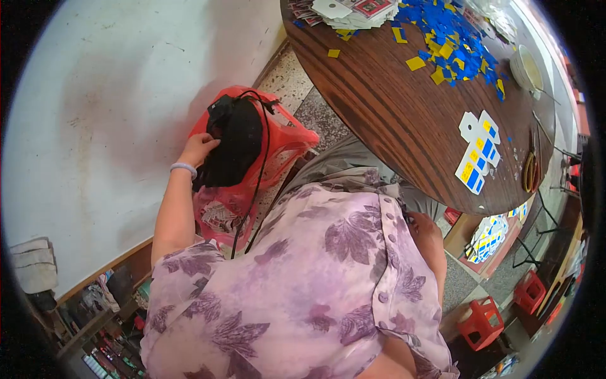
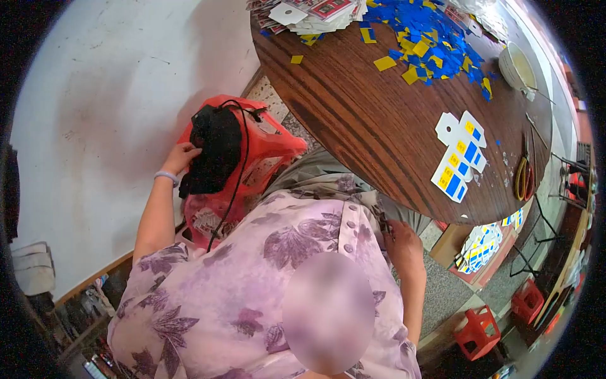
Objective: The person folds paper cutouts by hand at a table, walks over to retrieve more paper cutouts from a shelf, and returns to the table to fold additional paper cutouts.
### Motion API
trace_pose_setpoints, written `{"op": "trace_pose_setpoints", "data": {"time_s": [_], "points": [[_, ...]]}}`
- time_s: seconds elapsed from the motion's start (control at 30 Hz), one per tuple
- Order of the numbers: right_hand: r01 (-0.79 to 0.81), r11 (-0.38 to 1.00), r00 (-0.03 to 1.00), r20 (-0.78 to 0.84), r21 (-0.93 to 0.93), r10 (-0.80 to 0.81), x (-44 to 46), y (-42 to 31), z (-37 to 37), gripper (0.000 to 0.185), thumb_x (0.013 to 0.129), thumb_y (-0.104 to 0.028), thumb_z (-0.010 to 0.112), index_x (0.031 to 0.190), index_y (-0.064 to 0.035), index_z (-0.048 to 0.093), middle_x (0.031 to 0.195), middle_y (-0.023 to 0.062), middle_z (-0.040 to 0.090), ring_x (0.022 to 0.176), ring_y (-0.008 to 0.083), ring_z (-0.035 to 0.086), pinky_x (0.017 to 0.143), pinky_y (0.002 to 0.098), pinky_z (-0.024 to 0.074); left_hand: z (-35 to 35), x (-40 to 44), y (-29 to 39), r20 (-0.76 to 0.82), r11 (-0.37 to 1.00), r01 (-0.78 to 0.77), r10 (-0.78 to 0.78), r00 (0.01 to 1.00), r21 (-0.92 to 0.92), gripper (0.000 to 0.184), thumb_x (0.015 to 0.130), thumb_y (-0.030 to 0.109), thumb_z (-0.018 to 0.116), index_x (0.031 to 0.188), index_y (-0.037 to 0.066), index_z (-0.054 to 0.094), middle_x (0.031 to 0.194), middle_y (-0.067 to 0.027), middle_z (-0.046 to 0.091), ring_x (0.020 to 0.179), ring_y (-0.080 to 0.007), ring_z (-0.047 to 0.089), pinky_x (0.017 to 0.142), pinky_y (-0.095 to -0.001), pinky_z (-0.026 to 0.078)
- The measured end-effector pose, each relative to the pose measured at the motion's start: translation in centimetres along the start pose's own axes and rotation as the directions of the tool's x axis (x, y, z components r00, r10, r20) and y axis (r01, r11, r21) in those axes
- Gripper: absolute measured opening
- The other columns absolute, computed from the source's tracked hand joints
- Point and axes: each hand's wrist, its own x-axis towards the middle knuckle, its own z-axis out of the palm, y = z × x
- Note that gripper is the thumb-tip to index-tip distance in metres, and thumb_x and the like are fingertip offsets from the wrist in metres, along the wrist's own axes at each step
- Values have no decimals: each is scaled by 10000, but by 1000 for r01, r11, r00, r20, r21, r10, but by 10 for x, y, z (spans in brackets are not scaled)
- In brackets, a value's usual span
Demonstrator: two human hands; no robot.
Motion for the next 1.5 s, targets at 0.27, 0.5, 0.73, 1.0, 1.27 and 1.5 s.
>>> {"op": "trace_pose_setpoints", "data": {"time_s": [0.27,0.5,0.73,1.0,1.27,1.5], "points": [[41,998,999,-20,-44,-42,0,-7,-5,273,812,-86,591,1074,-17,617,925,176,625,818,321,629,722,385,492,-12,18,8,-403,889,-201,375,835,411,315,839,300,656,876,-13,656,732,-145,631,675,-321,592,665,-400,478],[8,1000,1000,-27,-3,-8,-4,-31,-20,304,826,-223,621,1088,-68,620,993,183,630,917,378,598,806,434,483,31,40,98,-280,635,-437,718,637,637,486,835,418,621,1140,40,598,1099,-185,567,1039,-378,525,899,-459,423],[-10,979,982,-181,204,48,-51,-45,-64,275,821,-186,659,1059,-50,636,890,134,639,816,286,630,729,374,498,41,90,89,-69,683,-434,576,815,587,518,838,401,621,1255,104,540,1226,-233,545,1147,-405,503,974,-458,398],[144,987,717,-695,68,-57,-49,-32,-97,192,812,-69,647,1000,-32,631,825,123,623,751,283,623,657,359,496,42,68,102,-282,572,-380,753,595,727,461,848,365,613,1132,3,587,1157,-196,587,1080,-374,542,933,-450,431],[70,957,571,-775,-283,-271,0,-15,-84,399,778,-262,700,1137,-117,600,1195,78,556,1124,297,502,934,424,381,40,-46,204,-417,420,-689,890,184,591,149,829,90,626,943,-6,635,934,-136,609,875,-306,577,787,-401,463],[47,951,615,-742,-306,-269,-14,-4,-65,447,759,-377,699,1141,-167,604,1223,44,545,1214,270,439,1020,447,296,155,-187,330,16,-131,-956,991,-131,263,359,705,42,722,1051,37,630,1115,-149,577,1034,-331,555,900,-416,445]]}}
